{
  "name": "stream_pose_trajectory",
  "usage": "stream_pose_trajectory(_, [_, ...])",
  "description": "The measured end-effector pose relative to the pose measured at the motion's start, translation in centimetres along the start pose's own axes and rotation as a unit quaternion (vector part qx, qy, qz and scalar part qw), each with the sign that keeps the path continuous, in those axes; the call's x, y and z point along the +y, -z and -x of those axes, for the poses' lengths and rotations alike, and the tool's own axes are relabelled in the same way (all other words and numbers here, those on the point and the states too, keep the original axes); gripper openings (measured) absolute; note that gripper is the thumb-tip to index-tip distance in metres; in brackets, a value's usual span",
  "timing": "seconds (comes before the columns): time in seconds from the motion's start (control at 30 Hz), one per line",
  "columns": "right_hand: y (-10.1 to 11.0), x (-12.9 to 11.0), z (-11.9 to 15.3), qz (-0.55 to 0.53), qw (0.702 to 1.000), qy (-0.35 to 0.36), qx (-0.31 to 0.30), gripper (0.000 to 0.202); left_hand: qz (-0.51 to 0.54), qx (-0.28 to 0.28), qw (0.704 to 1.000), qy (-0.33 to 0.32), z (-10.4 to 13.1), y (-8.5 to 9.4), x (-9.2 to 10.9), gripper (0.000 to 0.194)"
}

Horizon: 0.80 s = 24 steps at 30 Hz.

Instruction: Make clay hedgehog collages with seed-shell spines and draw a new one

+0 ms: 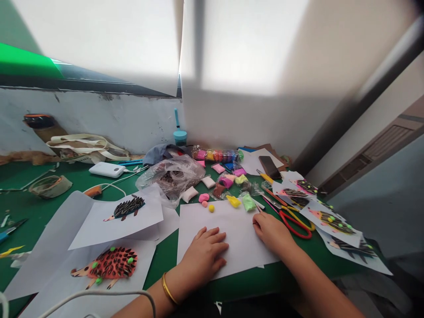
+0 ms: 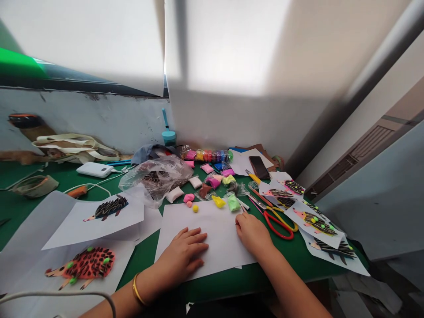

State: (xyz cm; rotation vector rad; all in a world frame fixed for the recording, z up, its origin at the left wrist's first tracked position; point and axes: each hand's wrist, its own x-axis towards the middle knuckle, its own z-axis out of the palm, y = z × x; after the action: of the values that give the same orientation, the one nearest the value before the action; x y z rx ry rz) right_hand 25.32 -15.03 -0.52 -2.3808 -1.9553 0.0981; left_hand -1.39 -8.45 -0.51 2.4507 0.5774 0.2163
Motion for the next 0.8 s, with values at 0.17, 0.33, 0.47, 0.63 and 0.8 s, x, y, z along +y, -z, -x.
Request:
stream_pose_trajectory(0.17, [0.4,1.5,-0.8,0.051,0.997,-0.055,-0.003,0.018,-0.001,-0.002,1.0,-0.011,0.1,0.2,0.0,0.044])
stream_pose_trajectory(0.33, [1.3,3.2,-1.8,0.063,0.995,-0.081,-0.006,0.019,-0.005,-0.015,1.0,-0.006,0.0,0.3,0.1,0.044])
stream_pose_trajectory(0.47, [2.1,2.1,-2.5,0.053,0.996,-0.06,0.029,0.022,-0.011,-0.013,1.0,-0.007,-0.1,0.4,0.2,0.042])
stream_pose_trajectory(0.63, [2.2,-2.2,-4.6,0.036,0.994,0.034,0.092,0.027,-0.033,-0.017,0.999,-0.009,-0.4,0.5,0.4,0.039])
stream_pose_trajectory(0.8, [1.3,-4.3,-6.7,0.051,0.993,0.026,0.101,0.024,0.027,0.009,1.0,-0.012,-0.7,1.1,0.6,0.022])
